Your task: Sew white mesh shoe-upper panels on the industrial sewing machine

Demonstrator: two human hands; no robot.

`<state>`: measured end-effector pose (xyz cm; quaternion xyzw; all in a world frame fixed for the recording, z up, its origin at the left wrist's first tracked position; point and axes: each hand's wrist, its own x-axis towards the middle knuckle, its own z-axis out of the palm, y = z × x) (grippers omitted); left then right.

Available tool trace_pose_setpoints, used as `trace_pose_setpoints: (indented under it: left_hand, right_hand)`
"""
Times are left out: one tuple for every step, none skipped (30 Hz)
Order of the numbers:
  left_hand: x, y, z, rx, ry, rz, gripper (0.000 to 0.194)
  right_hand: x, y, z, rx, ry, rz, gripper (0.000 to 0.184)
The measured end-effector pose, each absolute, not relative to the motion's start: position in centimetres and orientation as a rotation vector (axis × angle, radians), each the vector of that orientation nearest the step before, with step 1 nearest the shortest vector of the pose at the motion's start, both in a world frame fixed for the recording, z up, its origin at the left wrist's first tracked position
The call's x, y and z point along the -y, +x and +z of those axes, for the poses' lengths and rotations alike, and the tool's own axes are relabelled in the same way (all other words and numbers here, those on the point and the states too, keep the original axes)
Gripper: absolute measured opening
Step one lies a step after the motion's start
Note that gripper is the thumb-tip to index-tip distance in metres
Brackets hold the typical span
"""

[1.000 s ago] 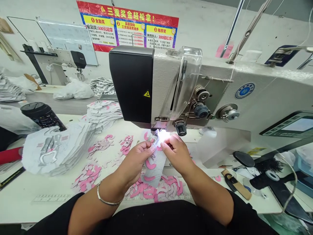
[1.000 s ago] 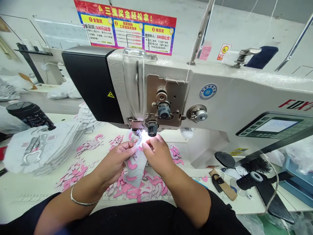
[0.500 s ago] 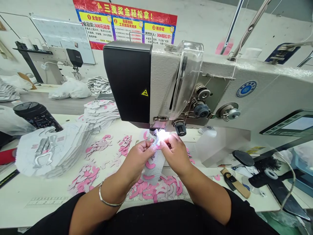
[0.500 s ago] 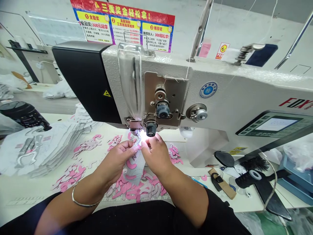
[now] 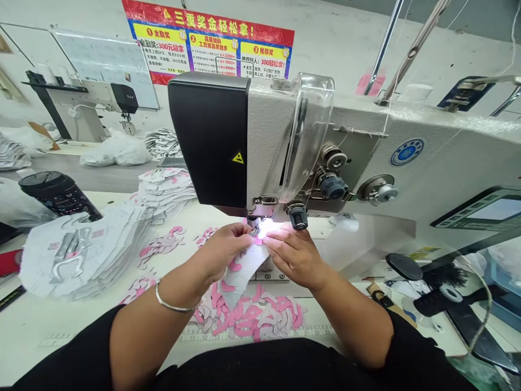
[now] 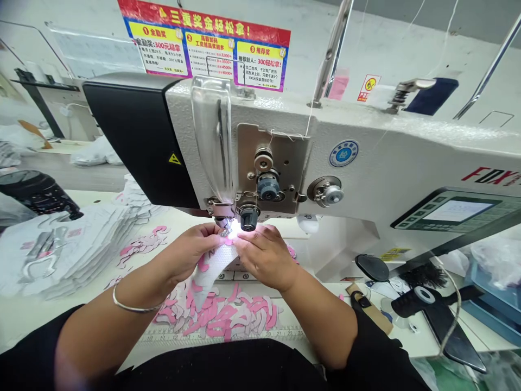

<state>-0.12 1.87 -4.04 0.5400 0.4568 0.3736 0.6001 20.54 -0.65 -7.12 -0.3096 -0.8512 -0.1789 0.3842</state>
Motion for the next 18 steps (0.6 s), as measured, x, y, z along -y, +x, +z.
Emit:
trace_pose_setpoints:
  left_hand:
    - [-2.4,-0.3,-3.9,-1.038,1.252,0.839,0.016]
    - [-3.0,-0.4,-3.8,-1.014,1.253,0.802,0.016]
    - [-3.4,-0.6,-3.8,-0.989,1.258,0.76,0.017]
    - [-3.7,-0.7,-3.7,-0.966,1.264,0.722,0.018]
    - [-3.9,-0.7,-3.7,-0.951,1.267,0.695,0.019]
    - [-4.0,-0.8,-3.7,-0.941,1.266,0.686,0.02]
    - [-4.0,-0.7,-3.7,-0.939,1.26,0.693,0.021]
    - [-3.9,-0.7,-3.7,-0.943,1.254,0.708,0.021]
    - [-3.8,-0.7,-3.7,-0.947,1.249,0.722,0.022]
    - [-3.7,-0.6,-3.6,-0.952,1.248,0.733,0.022]
    - [-3.6,-0.5,-3.6,-0.957,1.252,0.738,0.021]
    - [-3.6,-0.4,-3.6,-0.964,1.256,0.736,0.021]
    - [-3.6,-0.4,-3.6,-0.97,1.259,0.73,0.019]
    - [-3.7,-0.4,-3.6,-0.973,1.257,0.722,0.018]
    - [-3.8,-0.3,-3.6,-0.972,1.249,0.716,0.017]
    - [-3.9,-0.3,-3.6,-0.969,1.239,0.709,0.015]
    - [-4.1,-0.3,-3.6,-0.96,1.23,0.703,0.014]
    - [-4.2,-0.3,-3.6,-0.948,1.226,0.7,0.014]
  right_hand:
    - [0.4,20.7,-7.0,2.175,-0.789,-0.437,0.03]
    - [0.2,20.8,-7.1,2.165,-0.79,-0.414,0.03]
    - [0.1,20.8,-7.1,2.15,-0.79,-0.39,0.03]
    - [0.0,20.8,-7.3,2.133,-0.788,-0.37,0.031]
    - [-0.1,20.7,-7.5,2.118,-0.784,-0.357,0.032]
    - [-0.2,20.7,-7.8,2.107,-0.782,-0.35,0.034]
    - [-0.2,20.7,-8.1,2.098,-0.782,-0.349,0.036]
    - [-0.2,20.6,-8.4,2.089,-0.783,-0.35,0.039]
    - [-0.1,20.6,-8.6,2.082,-0.781,-0.353,0.041]
    - [-0.1,20.5,-8.8,2.075,-0.779,-0.356,0.041]
    - [-0.2,20.5,-9.0,2.064,-0.779,-0.358,0.041]
    - [-0.2,20.5,-9.1,2.049,-0.782,-0.359,0.04]
    - [-0.2,20.4,-9.2,2.033,-0.789,-0.359,0.04]
    - [-0.2,20.4,-9.2,2.019,-0.797,-0.356,0.04]
    - [-0.3,20.3,-9.2,2.009,-0.806,-0.352,0.039]
    - [-0.3,20.3,-9.1,2.004,-0.814,-0.345,0.039]
    - [-0.2,20.3,-9.0,2.005,-0.819,-0.337,0.038]
    - [-0.2,20.2,-8.9,2.007,-0.821,-0.331,0.038]
